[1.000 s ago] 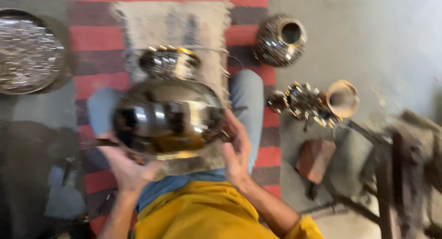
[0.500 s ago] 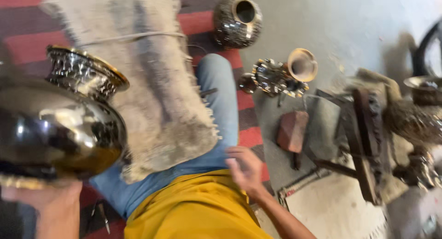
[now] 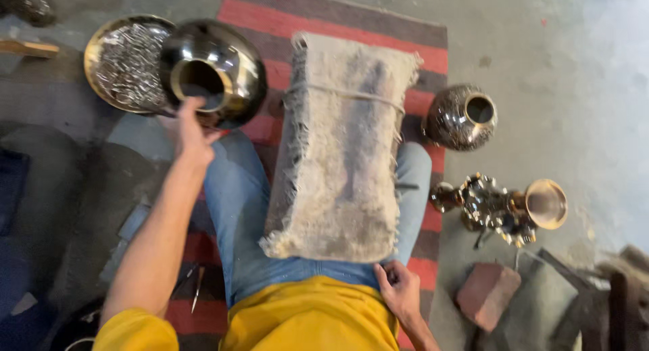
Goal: The person sits on a mat and uses a hammer and chisel to shape the neck of a polished metal vase. They repeatedly strike the chisel against the vase's rim, rotate the vase to access different areas, and occasionally set the tools down to reposition the vase.
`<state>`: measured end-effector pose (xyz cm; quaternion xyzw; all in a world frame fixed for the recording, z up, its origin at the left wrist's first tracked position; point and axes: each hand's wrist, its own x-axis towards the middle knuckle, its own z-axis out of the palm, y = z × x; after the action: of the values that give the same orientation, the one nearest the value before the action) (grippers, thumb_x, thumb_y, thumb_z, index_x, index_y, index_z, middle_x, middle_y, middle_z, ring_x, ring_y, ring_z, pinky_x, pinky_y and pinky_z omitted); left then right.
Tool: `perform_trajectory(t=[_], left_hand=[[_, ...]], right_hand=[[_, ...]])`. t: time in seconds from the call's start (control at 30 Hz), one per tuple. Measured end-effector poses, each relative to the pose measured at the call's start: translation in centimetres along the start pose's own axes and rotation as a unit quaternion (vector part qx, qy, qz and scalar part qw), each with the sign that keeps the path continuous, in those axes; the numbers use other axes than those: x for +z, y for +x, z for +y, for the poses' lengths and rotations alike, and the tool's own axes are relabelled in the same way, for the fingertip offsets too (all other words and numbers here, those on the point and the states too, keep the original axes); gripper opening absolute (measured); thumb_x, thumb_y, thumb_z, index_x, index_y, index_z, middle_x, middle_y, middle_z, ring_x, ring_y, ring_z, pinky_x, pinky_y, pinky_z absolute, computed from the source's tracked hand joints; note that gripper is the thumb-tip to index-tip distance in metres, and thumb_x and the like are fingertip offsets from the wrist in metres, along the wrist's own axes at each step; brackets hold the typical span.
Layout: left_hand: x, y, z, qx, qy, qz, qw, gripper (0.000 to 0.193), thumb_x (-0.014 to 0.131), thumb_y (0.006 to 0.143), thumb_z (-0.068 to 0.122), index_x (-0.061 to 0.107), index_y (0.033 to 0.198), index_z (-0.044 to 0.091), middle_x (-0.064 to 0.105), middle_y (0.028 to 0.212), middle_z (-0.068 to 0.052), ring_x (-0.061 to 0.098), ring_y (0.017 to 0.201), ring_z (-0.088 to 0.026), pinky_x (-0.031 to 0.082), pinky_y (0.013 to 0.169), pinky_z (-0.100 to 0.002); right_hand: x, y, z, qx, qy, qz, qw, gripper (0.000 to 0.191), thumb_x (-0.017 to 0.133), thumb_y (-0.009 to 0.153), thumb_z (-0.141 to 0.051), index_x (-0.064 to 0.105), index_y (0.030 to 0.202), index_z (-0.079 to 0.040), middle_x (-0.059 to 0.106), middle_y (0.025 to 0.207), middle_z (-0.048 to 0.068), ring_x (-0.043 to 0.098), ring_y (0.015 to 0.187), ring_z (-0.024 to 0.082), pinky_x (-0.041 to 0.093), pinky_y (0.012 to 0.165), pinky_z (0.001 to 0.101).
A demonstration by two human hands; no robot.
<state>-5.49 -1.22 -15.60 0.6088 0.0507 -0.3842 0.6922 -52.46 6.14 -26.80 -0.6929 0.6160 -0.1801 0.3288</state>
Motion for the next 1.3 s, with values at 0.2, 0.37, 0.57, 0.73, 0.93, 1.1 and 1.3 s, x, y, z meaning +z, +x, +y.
perform_trajectory(t=[0.2, 0.37, 0.57, 0.73, 0.93, 1.1, 1.3], left_hand=[[3.8, 1.8, 1.7, -0.02, 0.034, 0.101, 0.994, 0.096, 0.084, 0.066, 0.02, 0.033, 0.146, 0.009, 0.06, 0.124, -0.017, 0.071, 0.104, -0.035, 0.065, 0.078, -0.06], [6.3, 3.8, 2.2, -0.007, 0.091, 0.068, 0.994, 0.114, 0.092, 0.069, 0.03, 0.016, 0.15, 0.005, 0.027, 0.16, -0.013, 0.039, 0.14, -0.036, 0.05, 0.093, -0.066], [5.2, 4.9, 1.3, 0.159, 0.243, -0.042, 0.956, 0.094, 0.092, 0.082, 0.038, 0.037, 0.146, -0.006, 0.056, 0.15, -0.021, 0.055, 0.137, -0.03, 0.044, 0.114, -0.041], [-3.7, 3.5, -0.5, 0.215, 0.158, -0.096, 0.959, 0.071, 0.085, 0.089, 0.028, 0.04, 0.134, -0.002, 0.068, 0.128, -0.014, 0.07, 0.113, -0.016, 0.056, 0.098, -0.027], [-17.0, -2.9, -5.0, 0.077, 0.422, 0.005, 0.903, 0.025, 0.071, 0.098, 0.019, 0.058, 0.11, 0.0, 0.075, 0.087, -0.012, 0.071, 0.078, -0.02, 0.055, 0.073, -0.034], [-20.5, -5.6, -8.5, 0.196, 0.284, -0.005, 0.938, 0.053, 0.069, 0.096, 0.014, 0.047, 0.142, -0.004, 0.07, 0.118, -0.013, 0.068, 0.103, -0.022, 0.052, 0.088, -0.035], [-21.4, -9.0, -12.5, 0.122, 0.552, 0.077, 0.821, 0.033, 0.082, 0.088, 0.024, 0.072, 0.114, 0.007, 0.078, 0.105, -0.014, 0.076, 0.097, -0.028, 0.059, 0.089, -0.041]], right_hand=[[-0.7, 2.2, -2.8, 0.023, -0.016, -0.029, 0.999, 0.03, 0.08, 0.083, -0.02, 0.064, 0.066, -0.001, 0.051, 0.046, 0.006, 0.043, 0.043, 0.009, 0.038, 0.043, 0.0307], [0.1, 2.5, -2.7, -0.019, 0.022, 0.036, 0.999, 0.024, 0.076, 0.082, -0.015, 0.063, 0.066, -0.002, 0.052, 0.047, 0.004, 0.046, 0.042, 0.008, 0.04, 0.043, 0.0289], [1.1, 2.6, -1.8, -0.009, 0.041, 0.094, 0.995, 0.024, 0.075, 0.083, -0.012, 0.062, 0.067, -0.001, 0.051, 0.047, 0.005, 0.045, 0.044, 0.009, 0.039, 0.044, 0.03], [1.5, 2.7, -0.8, -0.019, 0.045, 0.086, 0.995, 0.021, 0.074, 0.084, -0.011, 0.063, 0.068, -0.002, 0.052, 0.048, 0.004, 0.045, 0.044, 0.009, 0.039, 0.044, 0.029], [2.3, 2.2, 0.1, -0.034, 0.06, 0.08, 0.994, 0.021, 0.072, 0.087, -0.01, 0.062, 0.07, -0.002, 0.053, 0.049, 0.001, 0.046, 0.045, 0.006, 0.039, 0.045, 0.0268], [2.7, 1.6, 0.5, -0.025, 0.096, 0.076, 0.992, 0.025, 0.071, 0.09, -0.009, 0.059, 0.07, 0.0, 0.049, 0.05, 0.001, 0.04, 0.048, 0.005, 0.034, 0.045, 0.0266], [2.7, 1.7, 0.6, -0.051, 0.056, 0.093, 0.993, 0.028, 0.073, 0.09, -0.011, 0.058, 0.069, 0.0, 0.047, 0.05, 0.002, 0.039, 0.047, 0.006, 0.034, 0.045, 0.027]])
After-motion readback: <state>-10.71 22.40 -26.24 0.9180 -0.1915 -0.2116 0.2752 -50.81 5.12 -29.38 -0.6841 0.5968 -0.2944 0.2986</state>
